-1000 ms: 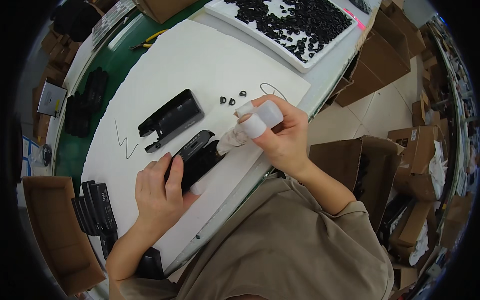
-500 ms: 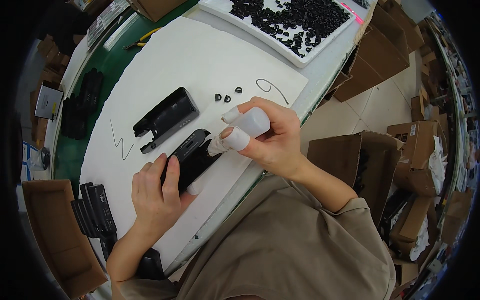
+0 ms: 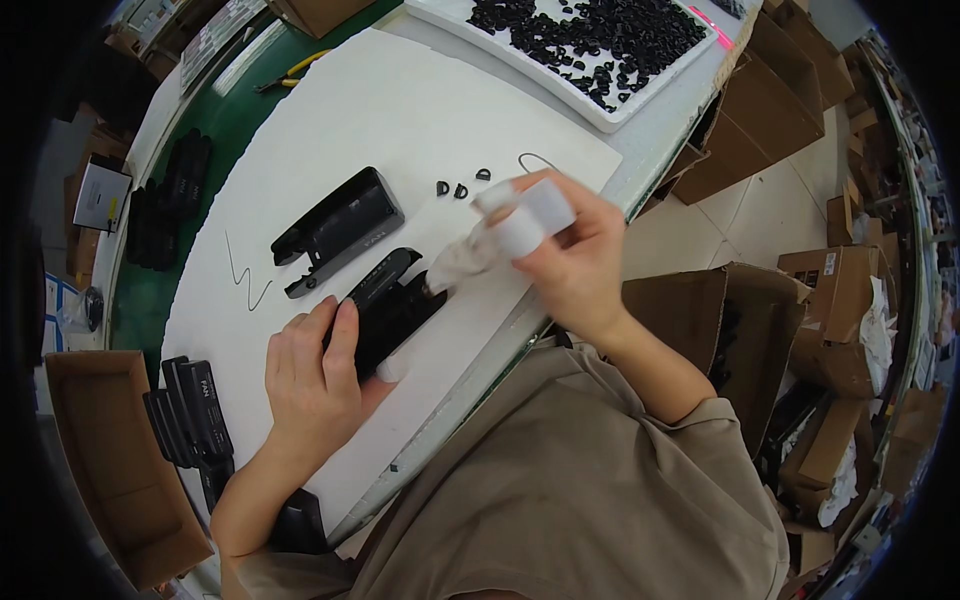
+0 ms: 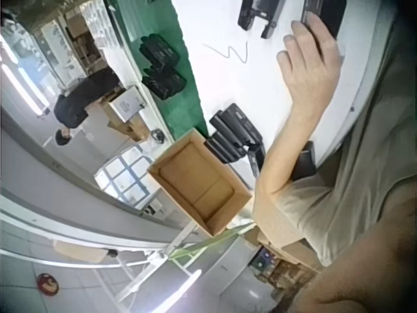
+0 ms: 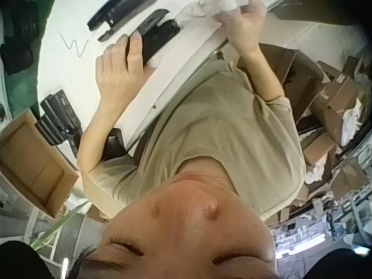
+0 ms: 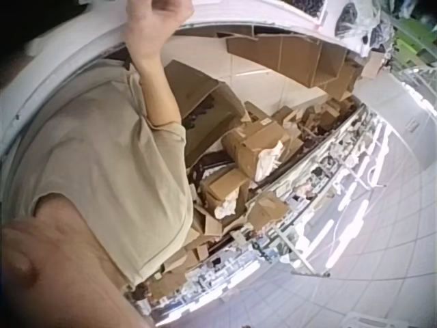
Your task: The person applies glue from a bottle to plastic casing components, then assembles the components by hand to form an electronic device housing.
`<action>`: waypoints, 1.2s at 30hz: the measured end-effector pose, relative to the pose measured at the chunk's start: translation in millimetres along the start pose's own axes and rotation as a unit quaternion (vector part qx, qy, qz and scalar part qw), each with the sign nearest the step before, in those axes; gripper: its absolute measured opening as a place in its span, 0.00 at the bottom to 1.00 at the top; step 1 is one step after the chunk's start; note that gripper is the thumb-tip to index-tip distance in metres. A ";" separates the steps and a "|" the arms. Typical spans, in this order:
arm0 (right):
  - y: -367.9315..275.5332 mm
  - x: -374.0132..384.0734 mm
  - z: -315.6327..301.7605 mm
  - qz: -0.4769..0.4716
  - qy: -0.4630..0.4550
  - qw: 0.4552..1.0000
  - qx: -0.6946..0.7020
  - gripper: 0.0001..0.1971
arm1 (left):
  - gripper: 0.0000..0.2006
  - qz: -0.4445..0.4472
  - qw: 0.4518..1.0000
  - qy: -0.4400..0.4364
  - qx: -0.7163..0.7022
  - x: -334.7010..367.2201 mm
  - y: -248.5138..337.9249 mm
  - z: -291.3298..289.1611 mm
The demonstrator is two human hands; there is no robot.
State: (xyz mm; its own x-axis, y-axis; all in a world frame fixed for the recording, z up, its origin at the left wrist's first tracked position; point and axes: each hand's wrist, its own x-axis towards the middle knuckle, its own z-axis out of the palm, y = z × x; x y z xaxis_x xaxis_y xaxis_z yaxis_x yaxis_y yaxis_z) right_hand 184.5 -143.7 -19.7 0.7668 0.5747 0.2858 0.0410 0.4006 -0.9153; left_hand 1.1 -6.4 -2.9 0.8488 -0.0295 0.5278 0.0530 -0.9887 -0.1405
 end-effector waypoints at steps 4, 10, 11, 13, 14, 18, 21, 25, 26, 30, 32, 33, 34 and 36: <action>-9.2 12.8 -19.5 0.101 0.035 0.983 0.150 0.15 | 0.30 -0.015 1.000 -0.008 -0.018 0.4 -3.0 1.9; -14.9 45.7 -40.4 0.094 0.004 0.992 0.084 0.22 | 0.35 -0.009 0.995 -0.099 0.012 9.9 -3.9 -19.3; -17.8 54.0 -37.4 0.093 -0.009 0.994 0.061 0.22 | 0.37 -0.016 0.991 -0.131 0.000 12.7 -3.5 -22.5; -20.2 69.3 -37.4 0.110 -0.071 0.989 0.074 0.22 | 0.40 -0.027 0.987 -0.160 -0.006 15.2 -1.9 -29.0; -20.7 74.2 -33.5 0.118 -0.098 0.983 0.100 0.22 | 0.43 -0.032 0.985 -0.170 -0.010 15.3 -0.8 -32.0; -7.3 97.9 -31.0 0.171 -0.176 0.947 0.205 0.20 | 0.44 -0.054 0.972 -0.226 -0.042 19.0 1.1 -47.5; 3.1 109.5 -25.7 0.175 -0.216 0.935 0.221 0.20 | 0.39 -0.058 0.970 -0.230 -0.059 16.1 4.2 -52.3; 8.0 116.3 -12.8 0.185 -0.243 0.930 0.204 0.21 | 0.33 -0.074 0.947 -0.232 -0.207 10.3 12.1 -57.4; 8.4 117.3 -11.1 0.181 -0.249 0.929 0.206 0.21 | 0.29 -0.111 0.911 -0.268 -0.295 10.9 14.2 -57.4; 5.7 118.7 6.6 0.177 -0.238 0.933 0.206 0.19 | 0.31 -0.232 0.721 -0.275 -0.591 12.3 17.4 -49.4; 4.4 121.3 10.6 0.162 -0.248 0.942 0.158 0.19 | 0.30 -0.213 0.736 -0.233 -0.599 15.7 21.6 -44.1; 4.7 122.3 11.9 0.162 -0.247 0.942 0.157 0.19 | 0.28 -0.195 0.748 -0.190 -0.605 17.0 22.5 -41.6; 5.4 123.5 13.6 0.137 -0.237 0.958 0.090 0.18 | 0.28 -0.194 0.748 -0.191 -0.605 17.5 20.0 -38.6; 8.1 125.8 14.3 0.111 -0.223 0.968 0.022 0.18 | 0.25 -0.073 0.886 -0.178 -0.422 18.7 11.9 -33.2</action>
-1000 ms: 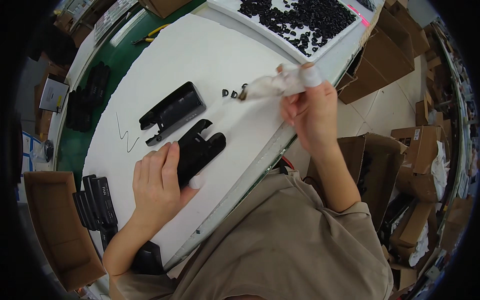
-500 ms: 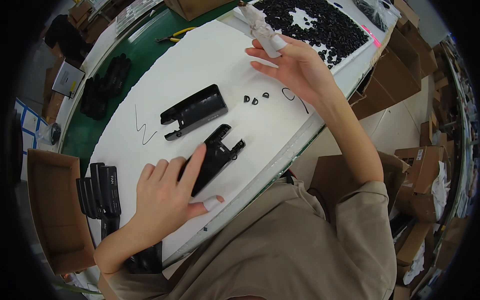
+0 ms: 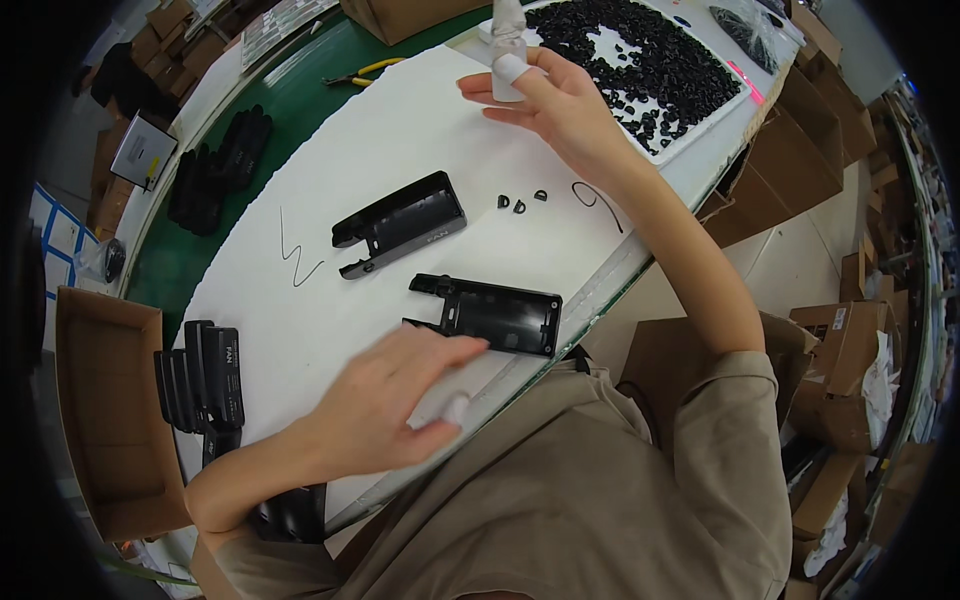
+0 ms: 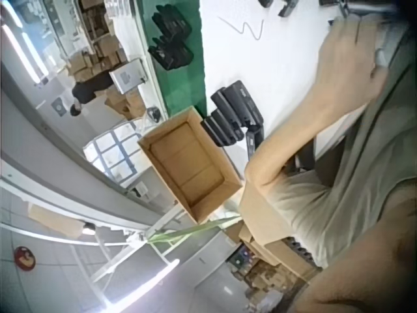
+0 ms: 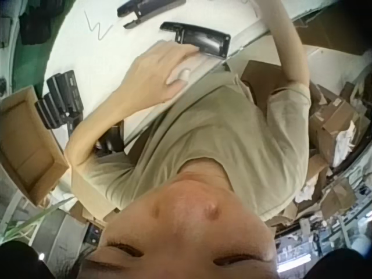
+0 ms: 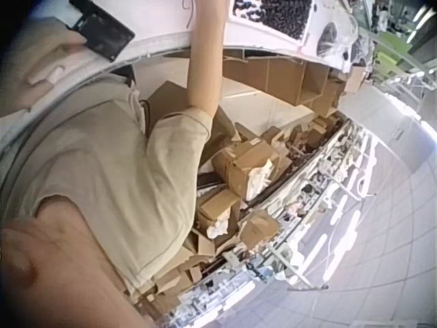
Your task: The person applies glue from a bottle to plastic casing components, then assembles the components by hand to form an electronic device housing.
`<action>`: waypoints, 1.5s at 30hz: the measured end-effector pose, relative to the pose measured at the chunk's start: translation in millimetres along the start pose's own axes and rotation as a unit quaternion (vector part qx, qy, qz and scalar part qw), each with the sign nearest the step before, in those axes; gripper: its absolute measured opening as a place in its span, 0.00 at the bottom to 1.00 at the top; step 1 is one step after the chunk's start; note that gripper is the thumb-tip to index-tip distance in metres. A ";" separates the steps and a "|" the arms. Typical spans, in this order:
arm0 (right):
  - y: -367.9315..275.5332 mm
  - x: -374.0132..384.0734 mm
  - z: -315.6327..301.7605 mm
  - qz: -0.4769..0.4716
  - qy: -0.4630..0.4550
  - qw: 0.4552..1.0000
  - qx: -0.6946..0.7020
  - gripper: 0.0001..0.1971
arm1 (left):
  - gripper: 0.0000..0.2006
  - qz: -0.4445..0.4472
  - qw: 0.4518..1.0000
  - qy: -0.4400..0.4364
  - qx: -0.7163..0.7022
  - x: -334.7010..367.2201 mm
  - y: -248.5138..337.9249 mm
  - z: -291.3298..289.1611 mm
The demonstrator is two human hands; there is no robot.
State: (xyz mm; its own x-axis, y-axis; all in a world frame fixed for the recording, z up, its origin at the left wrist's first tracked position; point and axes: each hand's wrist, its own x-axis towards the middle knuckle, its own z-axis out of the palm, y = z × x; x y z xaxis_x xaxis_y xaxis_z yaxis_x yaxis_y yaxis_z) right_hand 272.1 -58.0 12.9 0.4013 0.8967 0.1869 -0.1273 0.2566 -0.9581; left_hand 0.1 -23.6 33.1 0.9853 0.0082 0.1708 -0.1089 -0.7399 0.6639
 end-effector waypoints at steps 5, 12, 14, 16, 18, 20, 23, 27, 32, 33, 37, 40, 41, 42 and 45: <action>10.8 5.4 -12.5 -0.078 -0.003 0.970 -0.231 0.17 | 0.21 0.028 0.951 0.087 0.294 -0.3 -9.3 -5.0; 21.5 10.4 -15.3 -0.064 0.015 0.972 -0.227 0.19 | 0.20 0.053 0.958 0.067 0.274 -7.7 -31.6 -10.4; 23.1 11.3 -14.2 -0.059 0.025 0.957 -0.281 0.20 | 0.17 0.077 0.959 0.072 0.264 -9.0 -33.7 -9.4; 20.7 12.7 -19.5 -0.053 0.024 0.945 -0.323 0.16 | 0.16 0.078 0.958 0.074 0.264 -9.5 -31.7 -6.9; 18.0 13.3 -19.7 -0.048 0.019 0.930 -0.364 0.13 | 0.15 0.077 0.958 0.078 0.265 -10.4 -31.7 -3.6; 13.7 13.6 -14.6 -0.042 0.036 0.908 -0.415 0.11 | 0.15 0.071 0.962 0.102 0.245 -12.0 -36.1 1.3; 13.2 14.1 -15.9 -0.060 0.048 0.896 -0.437 0.20 | 0.16 0.084 0.956 0.123 0.254 -11.7 -39.1 4.8; 6.8 27.5 -17.9 -0.078 0.067 0.858 -0.504 0.19 | 0.17 0.088 0.955 0.118 0.257 -12.8 -39.9 6.0; 6.1 70.3 -17.9 -0.087 0.069 0.836 -0.537 0.16 | 0.19 0.071 0.956 0.105 0.266 -11.1 -37.5 6.3; 10.7 81.7 -22.0 -0.099 0.077 0.833 -0.539 0.19 | 0.19 0.071 0.955 0.107 0.266 -10.0 -38.1 7.1; 16.7 101.3 -17.8 -0.085 0.080 0.832 -0.542 0.21 | 0.20 0.071 0.956 0.112 0.262 -9.9 -39.7 8.0; 19.6 96.7 -13.7 -0.065 0.097 0.838 -0.533 0.22 | 0.21 0.078 0.954 0.120 0.263 -11.6 -42.2 8.0; 19.8 95.6 -14.2 -0.065 0.093 0.838 -0.534 0.22 | 0.21 0.081 0.953 0.122 0.264 -12.4 -43.0 8.5; 17.7 94.5 -16.1 -0.068 0.102 0.827 -0.549 0.22 | 0.21 0.080 0.953 0.124 0.264 -12.3 -43.0 8.6; 14.1 93.4 -26.0 -0.079 0.110 0.802 -0.581 0.22 | 0.20 0.076 0.954 0.122 0.262 -11.8 -42.4 9.0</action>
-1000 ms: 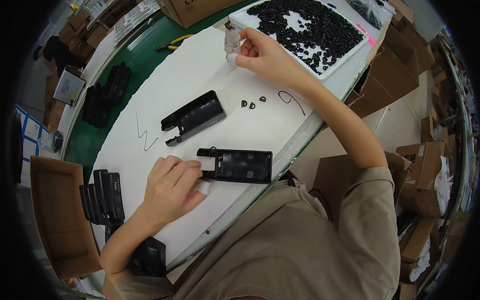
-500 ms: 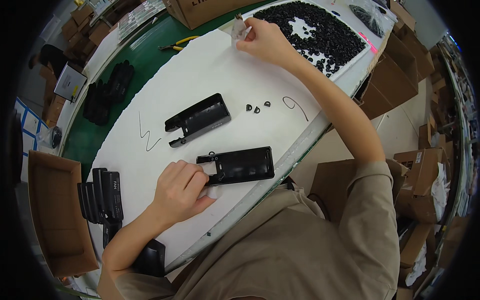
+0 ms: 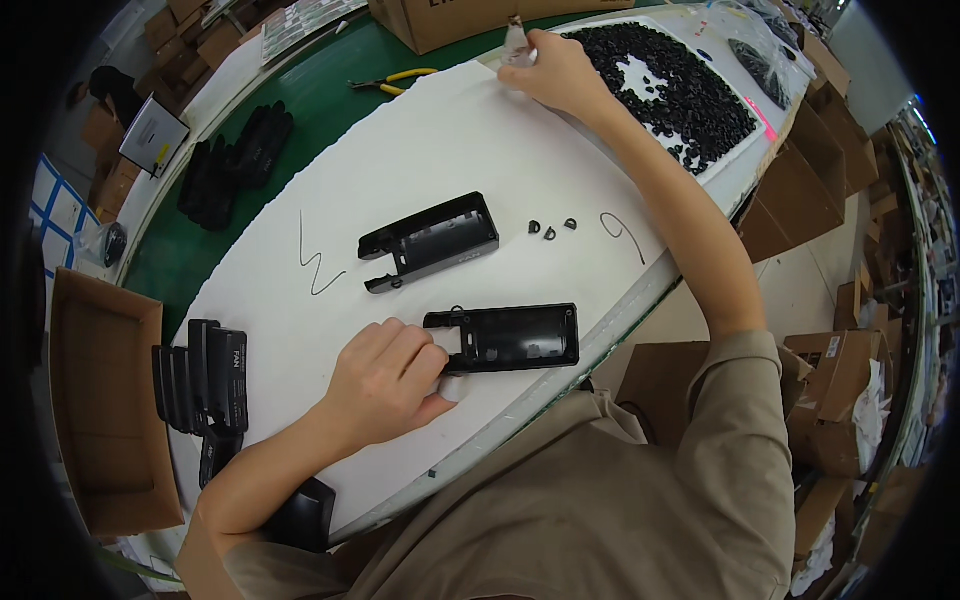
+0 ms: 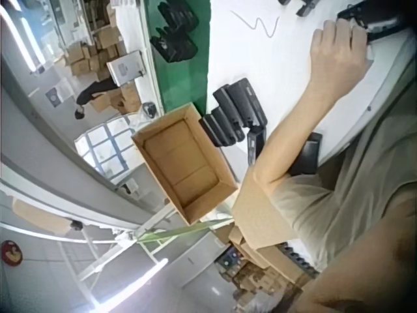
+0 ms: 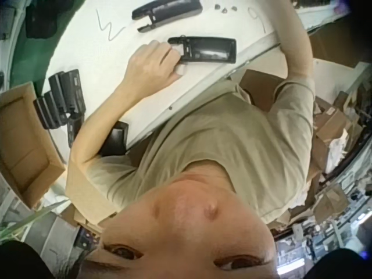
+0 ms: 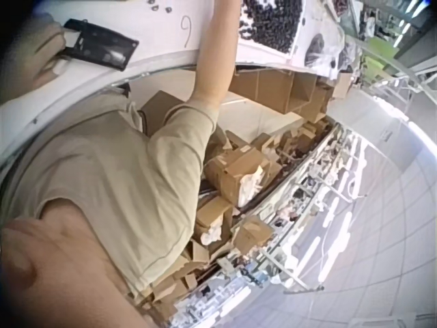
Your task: The person applies glue from a bottle to plastic casing components, then assembles the components by hand to form an electronic device housing.
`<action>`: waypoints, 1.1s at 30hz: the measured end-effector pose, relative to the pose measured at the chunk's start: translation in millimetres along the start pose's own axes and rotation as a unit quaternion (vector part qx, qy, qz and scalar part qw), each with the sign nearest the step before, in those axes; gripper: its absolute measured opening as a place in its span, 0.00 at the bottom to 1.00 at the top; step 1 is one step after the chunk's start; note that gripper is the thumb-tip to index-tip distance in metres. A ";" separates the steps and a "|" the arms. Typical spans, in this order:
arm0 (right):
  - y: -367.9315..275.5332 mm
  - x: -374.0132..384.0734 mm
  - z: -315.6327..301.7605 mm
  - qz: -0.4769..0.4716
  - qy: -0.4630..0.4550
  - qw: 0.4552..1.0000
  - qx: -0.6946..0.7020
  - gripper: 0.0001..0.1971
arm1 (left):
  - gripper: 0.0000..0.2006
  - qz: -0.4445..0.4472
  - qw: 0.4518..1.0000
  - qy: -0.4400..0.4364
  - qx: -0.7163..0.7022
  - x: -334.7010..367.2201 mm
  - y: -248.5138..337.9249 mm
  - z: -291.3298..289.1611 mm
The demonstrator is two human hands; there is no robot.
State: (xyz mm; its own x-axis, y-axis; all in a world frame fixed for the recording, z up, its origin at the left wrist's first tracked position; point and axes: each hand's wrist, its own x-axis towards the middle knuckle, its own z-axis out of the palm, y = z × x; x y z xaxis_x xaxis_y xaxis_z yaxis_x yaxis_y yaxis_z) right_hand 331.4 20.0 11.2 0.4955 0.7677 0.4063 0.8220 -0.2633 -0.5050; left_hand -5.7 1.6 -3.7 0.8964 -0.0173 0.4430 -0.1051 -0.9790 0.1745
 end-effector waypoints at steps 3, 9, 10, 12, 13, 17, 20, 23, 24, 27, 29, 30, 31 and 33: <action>-2.1 -0.1 -6.2 0.001 -0.005 0.999 -0.054 0.21 | 0.20 0.005 1.000 -0.006 0.004 0.3 -0.4 0.3; 9.2 4.6 -14.2 0.039 -0.042 0.993 -0.107 0.23 | 0.20 0.001 1.000 -0.001 -0.002 -0.2 -0.2 0.4; 8.4 3.8 -14.5 0.039 -0.042 0.993 -0.107 0.23 | 0.20 0.001 1.000 -0.003 -0.003 0.1 -0.3 0.4; 5.8 0.8 -15.0 0.050 -0.044 0.987 -0.144 0.23 | 0.20 0.000 1.000 -0.004 -0.004 0.3 -0.4 0.7; 5.9 1.1 -14.6 0.049 -0.043 0.987 -0.144 0.23 | 0.20 0.000 1.000 0.000 0.003 0.0 -0.5 1.5; 7.8 0.4 -14.3 0.050 -0.047 0.988 -0.135 0.23 | 0.20 -0.001 1.000 0.000 0.010 0.0 -0.1 1.7; 7.8 -3.0 -14.0 0.031 -0.032 0.993 -0.111 0.23 | 0.20 0.003 1.000 -0.002 0.006 0.1 0.3 -0.2; 10.3 -6.9 -16.1 0.016 -0.015 0.995 -0.101 0.23 | 0.21 0.002 1.000 -0.006 0.005 0.2 0.7 -0.5; 12.0 -9.2 -17.4 0.016 -0.014 0.994 -0.108 0.23 | 0.21 0.001 1.000 -0.005 0.007 0.0 0.9 -0.6; 14.5 -23.0 -30.4 0.020 -0.011 0.996 -0.090 0.25 | 0.20 0.000 1.000 -0.009 0.000 0.9 0.3 0.4; -9.5 -43.8 -48.4 0.012 -0.042 0.998 -0.047 0.21 | 0.19 0.010 1.000 0.009 -0.012 -0.5 -1.2 1.0; -17.2 -56.9 -58.6 -0.014 -0.051 0.999 -0.013 0.19 | 0.19 0.009 1.000 0.008 -0.015 -0.5 -1.2 1.1; -23.9 -68.1 -66.2 -0.055 -0.077 0.995 0.009 0.14 | 0.18 0.003 0.999 0.023 -0.031 -1.2 -2.2 1.9; -38.2 -89.1 -76.1 -0.120 -0.153 0.979 0.059 0.13 | 0.17 -0.003 0.998 0.037 -0.052 -3.4 -2.8 4.0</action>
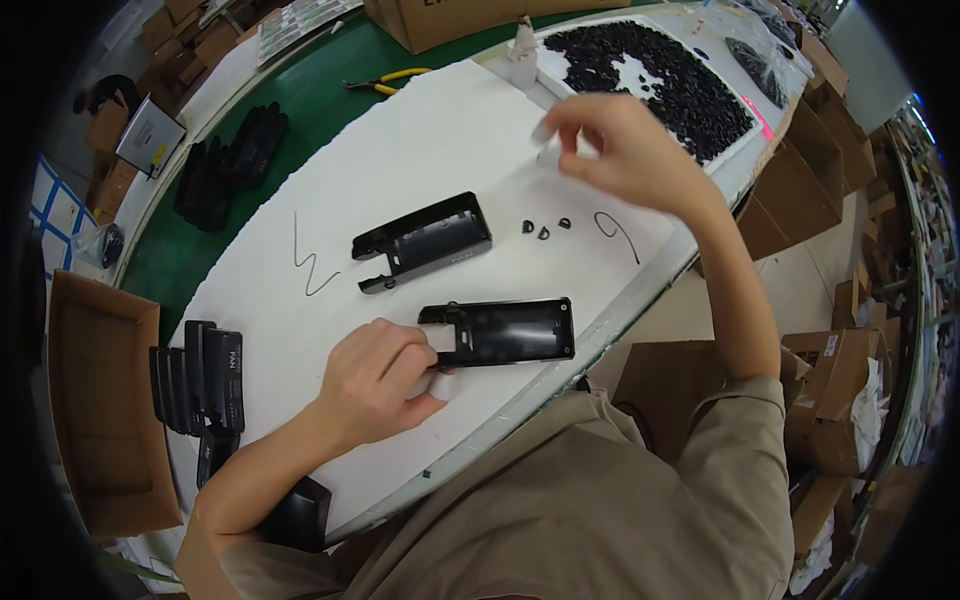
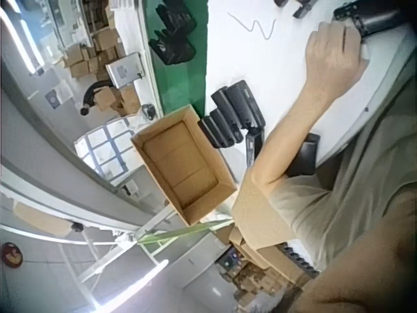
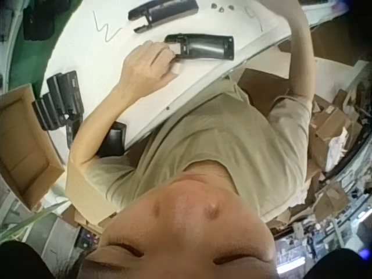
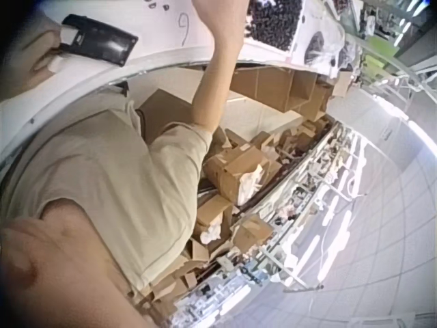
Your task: The person applies glue from a bottle to plastic casing components, then assembles the components by hand to form an electronic device housing.
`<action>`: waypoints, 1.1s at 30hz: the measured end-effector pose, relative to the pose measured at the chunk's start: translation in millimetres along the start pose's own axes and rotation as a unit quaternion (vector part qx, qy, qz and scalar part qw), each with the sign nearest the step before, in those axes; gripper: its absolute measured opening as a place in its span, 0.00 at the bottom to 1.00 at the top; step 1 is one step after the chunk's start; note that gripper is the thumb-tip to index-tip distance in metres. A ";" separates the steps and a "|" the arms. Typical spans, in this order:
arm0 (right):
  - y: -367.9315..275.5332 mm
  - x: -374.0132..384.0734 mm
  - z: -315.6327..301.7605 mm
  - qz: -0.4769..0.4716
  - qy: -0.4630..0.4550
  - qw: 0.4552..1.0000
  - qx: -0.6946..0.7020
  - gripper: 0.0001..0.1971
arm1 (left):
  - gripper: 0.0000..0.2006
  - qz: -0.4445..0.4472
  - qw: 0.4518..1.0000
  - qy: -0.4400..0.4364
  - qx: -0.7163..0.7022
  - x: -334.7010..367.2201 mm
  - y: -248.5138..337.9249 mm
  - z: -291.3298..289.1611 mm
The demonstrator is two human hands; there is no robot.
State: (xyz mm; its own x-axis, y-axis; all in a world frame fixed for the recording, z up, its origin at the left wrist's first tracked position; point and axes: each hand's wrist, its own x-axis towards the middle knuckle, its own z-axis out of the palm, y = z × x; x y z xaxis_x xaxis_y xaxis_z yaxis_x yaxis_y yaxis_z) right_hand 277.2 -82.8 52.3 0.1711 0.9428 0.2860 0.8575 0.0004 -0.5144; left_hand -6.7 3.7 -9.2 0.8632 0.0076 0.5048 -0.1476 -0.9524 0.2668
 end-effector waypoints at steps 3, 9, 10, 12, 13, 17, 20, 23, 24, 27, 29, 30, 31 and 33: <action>-10.6 -19.7 12.7 -0.060 -0.065 0.996 0.000 0.11 | 0.15 -0.002 1.000 0.028 -0.003 2.2 -1.0 2.9; -13.1 -31.0 26.0 -0.052 -0.086 0.995 0.000 0.10 | 0.12 0.013 1.000 0.020 0.010 6.0 1.3 -0.5; -11.4 -29.2 27.0 -0.067 -0.086 0.994 -0.011 0.09 | 0.12 0.013 1.000 0.020 0.008 6.4 1.6 -0.9; -13.1 -22.7 27.4 -0.055 -0.101 0.993 -0.015 0.09 | 0.11 0.013 1.000 0.021 0.006 6.4 1.9 -1.1; -14.1 -19.0 27.7 -0.043 -0.117 0.992 -0.019 0.09 | 0.11 0.015 1.000 0.020 0.012 5.6 1.8 -0.6; -19.4 -8.4 25.9 -0.035 -0.148 0.987 -0.056 0.08 | 0.12 0.024 0.999 0.016 0.026 5.1 1.8 -0.8; -29.2 -3.8 27.5 -0.038 -0.168 0.977 -0.126 0.09 | 0.13 0.025 0.999 0.015 0.030 4.1 0.4 -0.3; -34.4 2.4 31.1 -0.042 -0.196 0.953 -0.227 0.09 | 0.15 0.025 0.999 0.006 0.036 2.7 0.0 -1.2; -34.5 4.5 30.7 -0.041 -0.200 0.948 -0.242 0.09 | 0.15 0.025 0.999 0.007 0.036 3.1 0.0 -1.4; -27.3 14.6 31.5 -0.037 -0.190 0.947 -0.258 0.08 | 0.17 0.025 0.999 -0.002 0.039 3.1 0.0 -2.5; -9.7 20.3 31.4 -0.041 -0.147 0.956 -0.249 0.08 | 0.19 0.029 0.999 -0.004 0.041 3.7 1.1 -3.2; -7.1 23.9 29.2 -0.043 -0.147 0.956 -0.250 0.08 | 0.19 0.028 0.999 -0.003 0.042 3.4 0.7 -3.2; -5.6 26.9 27.6 -0.011 -0.146 0.962 -0.230 0.07 | 0.19 0.027 0.999 -0.005 0.042 3.2 0.5 -2.8; -2.2 25.5 27.8 -0.008 -0.129 0.969 -0.212 0.06 | 0.19 0.025 0.999 -0.007 0.043 3.2 0.6 -2.7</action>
State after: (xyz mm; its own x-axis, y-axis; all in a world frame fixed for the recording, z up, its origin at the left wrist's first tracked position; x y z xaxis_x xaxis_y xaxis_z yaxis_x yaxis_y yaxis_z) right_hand 266.2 -49.4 38.2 0.0768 0.9957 0.0519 0.9906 -0.0703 -0.1177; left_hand -5.3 4.0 -5.2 0.8625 -0.0442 0.5041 -0.1491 -0.9742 0.1696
